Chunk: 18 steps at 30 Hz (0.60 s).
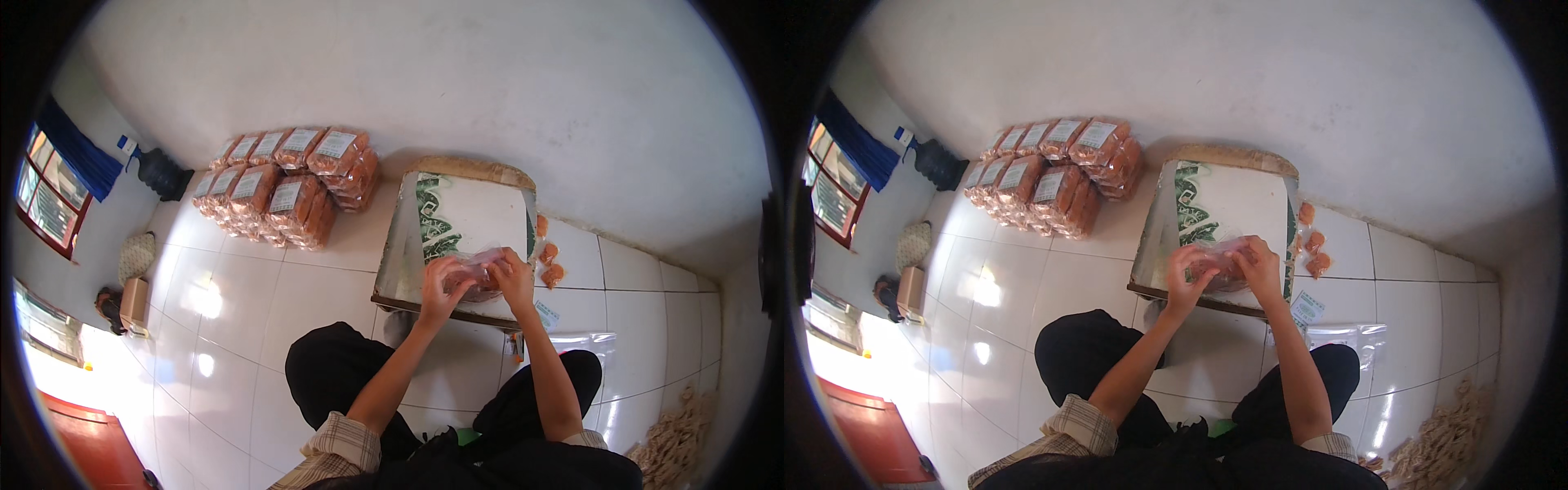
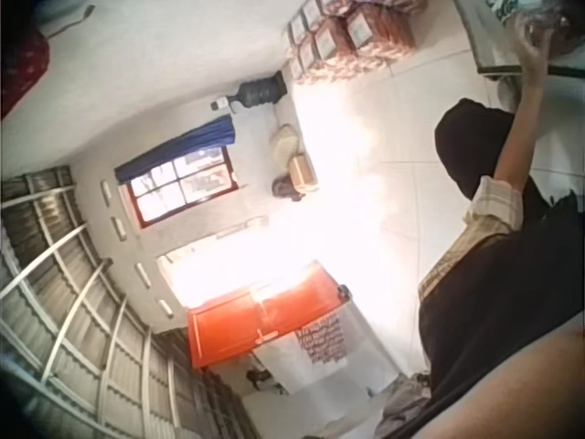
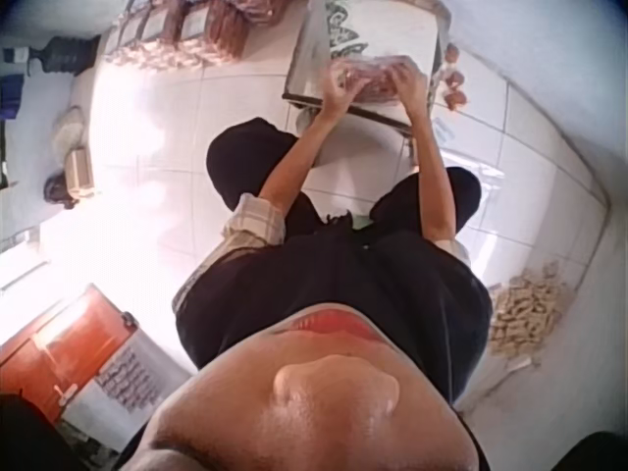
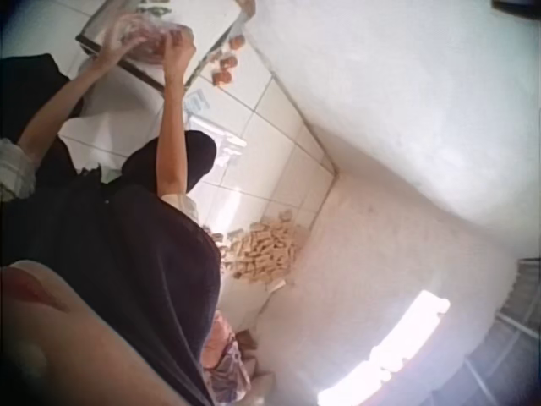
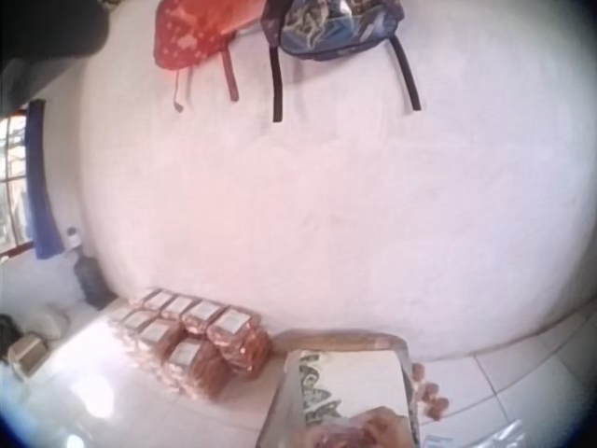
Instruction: The person places pieces of food into a plastic bag, adds a label, and then places the bag into a larger secondary bag before setting it aside with other finished packages.
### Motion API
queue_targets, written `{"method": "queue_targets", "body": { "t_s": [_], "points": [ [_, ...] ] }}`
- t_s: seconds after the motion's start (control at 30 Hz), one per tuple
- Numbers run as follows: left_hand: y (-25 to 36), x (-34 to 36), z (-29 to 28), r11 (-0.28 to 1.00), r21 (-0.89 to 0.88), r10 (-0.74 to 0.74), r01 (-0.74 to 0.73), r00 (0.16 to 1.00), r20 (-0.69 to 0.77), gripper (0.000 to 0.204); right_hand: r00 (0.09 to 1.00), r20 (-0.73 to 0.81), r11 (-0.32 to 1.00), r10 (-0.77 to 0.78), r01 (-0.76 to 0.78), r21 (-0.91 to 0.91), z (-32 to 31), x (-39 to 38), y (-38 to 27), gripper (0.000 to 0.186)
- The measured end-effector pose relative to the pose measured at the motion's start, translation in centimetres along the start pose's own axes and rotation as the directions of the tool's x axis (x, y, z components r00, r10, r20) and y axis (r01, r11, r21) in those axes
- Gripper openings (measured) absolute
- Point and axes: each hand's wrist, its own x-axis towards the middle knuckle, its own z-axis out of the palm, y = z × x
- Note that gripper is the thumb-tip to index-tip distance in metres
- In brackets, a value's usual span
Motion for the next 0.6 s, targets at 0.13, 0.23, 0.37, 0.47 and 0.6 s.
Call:
{"method": "queue_targets", "body": {
  "t_s": [0.13, 0.23, 0.37, 0.47, 0.6],
  "points": [
    [0.7, -0.4, 1.3, 0.954, -0.2, -0.218, 0.222, 0.975, 0.041, 0.052, 1.0, -0.014, 0.997, 0.013, -0.014, -0.079, 0.2, -0.4, -0.2, 0.019],
    [1.0, 0.0, 1.7, 0.986, -0.094, -0.137, 0.138, 0.99, 0.015, 0.055, 0.999, -0.037, 0.998, -0.022, 0.024, 0.055, 0.7, -0.5, 0.6, 0.015],
    [2.4, 1.1, 1.9, 0.995, -0.026, -0.104, 0.101, 0.978, -0.182, 0.052, 0.997, -0.06, 0.998, -0.056, 0.054, -0.036, 0.5, -1.2, -0.3, 0.011],
    [3.2, 3.2, 1.0, 0.989, 0.136, -0.041, 0.051, 0.996, -0.077, 0.04, 0.98, -0.1, 0.985, -0.169, 0.164, -0.062, 0.4, -1.5, 0.6, 0.011],
    [-0.1, 2.3, 0.6, 0.994, -0.076, -0.067, 0.072, 0.995, 0.068, 0.024, 0.946, -0.141, 0.956, -0.291, 0.284, -0.07, 1.0, -1.2, -0.3, 0.013]
  ]
}}
